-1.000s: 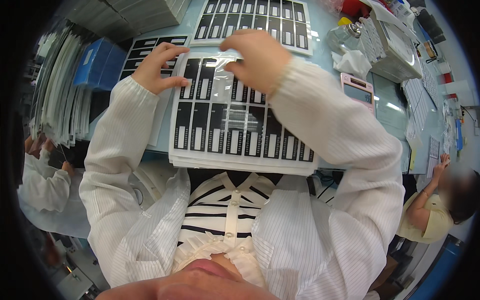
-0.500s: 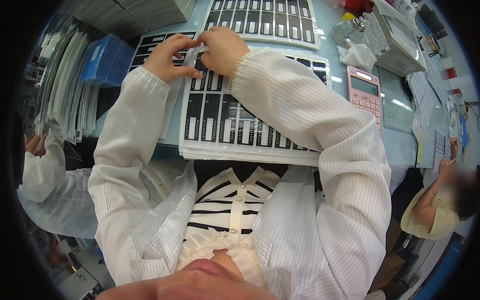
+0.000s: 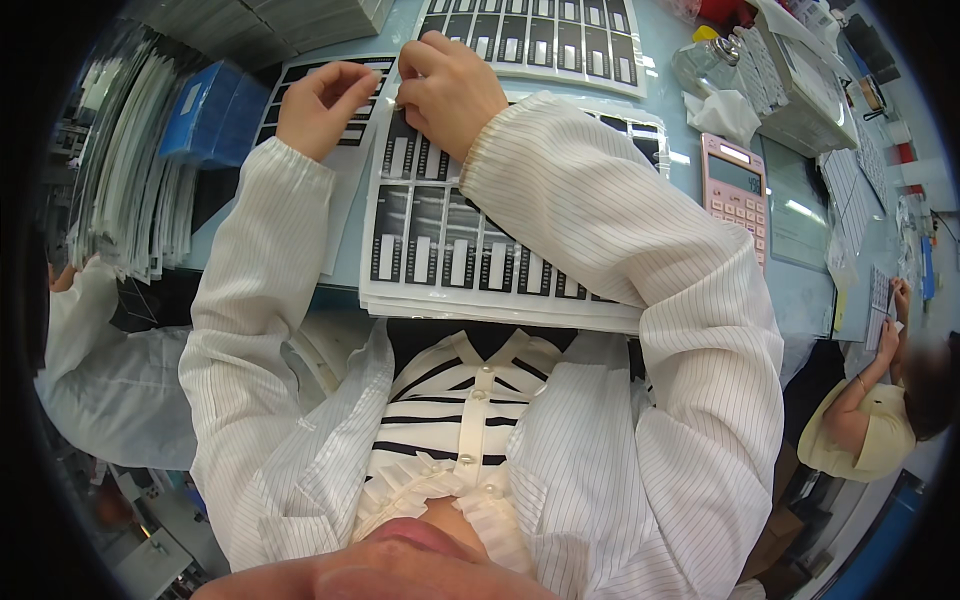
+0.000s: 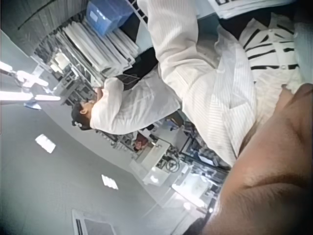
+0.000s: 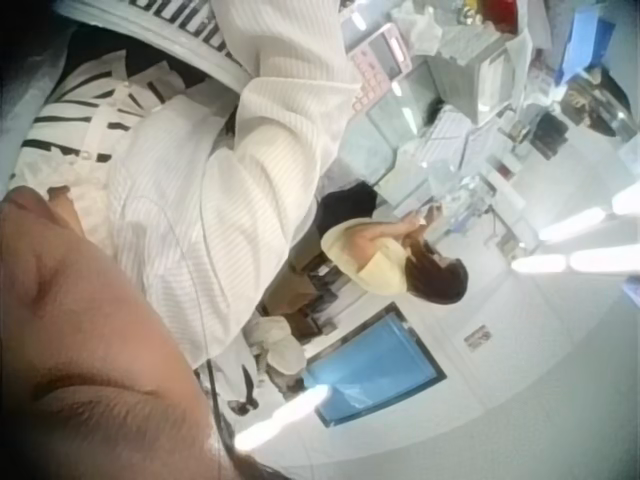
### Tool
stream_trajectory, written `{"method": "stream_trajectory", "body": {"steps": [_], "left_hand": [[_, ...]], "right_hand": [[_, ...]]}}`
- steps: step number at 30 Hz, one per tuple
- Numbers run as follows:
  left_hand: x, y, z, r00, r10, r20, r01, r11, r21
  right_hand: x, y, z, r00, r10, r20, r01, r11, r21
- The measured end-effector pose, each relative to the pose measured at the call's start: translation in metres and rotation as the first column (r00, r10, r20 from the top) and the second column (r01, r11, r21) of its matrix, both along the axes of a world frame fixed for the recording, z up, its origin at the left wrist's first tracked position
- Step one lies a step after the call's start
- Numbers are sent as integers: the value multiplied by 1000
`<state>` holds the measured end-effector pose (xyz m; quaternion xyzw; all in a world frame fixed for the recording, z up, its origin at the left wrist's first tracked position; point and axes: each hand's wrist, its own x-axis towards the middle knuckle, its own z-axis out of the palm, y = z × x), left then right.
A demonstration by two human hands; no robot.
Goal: Inspecting and cleaning sheets of industrial labels at a manufacturing workbench.
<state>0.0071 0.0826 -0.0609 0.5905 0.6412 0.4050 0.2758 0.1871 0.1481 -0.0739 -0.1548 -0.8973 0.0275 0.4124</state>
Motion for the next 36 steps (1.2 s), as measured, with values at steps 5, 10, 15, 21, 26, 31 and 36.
{"method": "stream_trajectory", "body": {"steps": [5, 10, 15, 21, 26, 31, 36], "left_hand": [[-3, 15, -11, 989, 69, -130, -86, 987, -135], [17, 6, -7, 936, 1, -351, -33, 996, -84], [35, -9, -1, 758, 2, -653, -36, 999, -38], [37, -7, -15, 675, 75, -734, 1, 995, 103], [34, -7, -20, 611, 115, -783, -12, 991, 136], [37, -10, -17, 598, 107, -794, -18, 993, 120], [35, -14, -17, 616, 95, -782, 6, 992, 125]], "right_hand": [[6, -13, 8, 998, 18, -67, -13, 996, 87], [17, -21, 6, 998, 51, 24, -53, 997, 52], [49, -42, -1, 984, 83, 158, -74, 995, -60], [78, -63, 10, 957, 125, 263, -86, 984, -155], [109, -85, 14, 955, 152, 254, -89, 966, -241], [135, -102, 22, 956, 139, 259, -54, 949, -310], [139, -111, 16, 973, 106, 205, -29, 938, -347]]}}
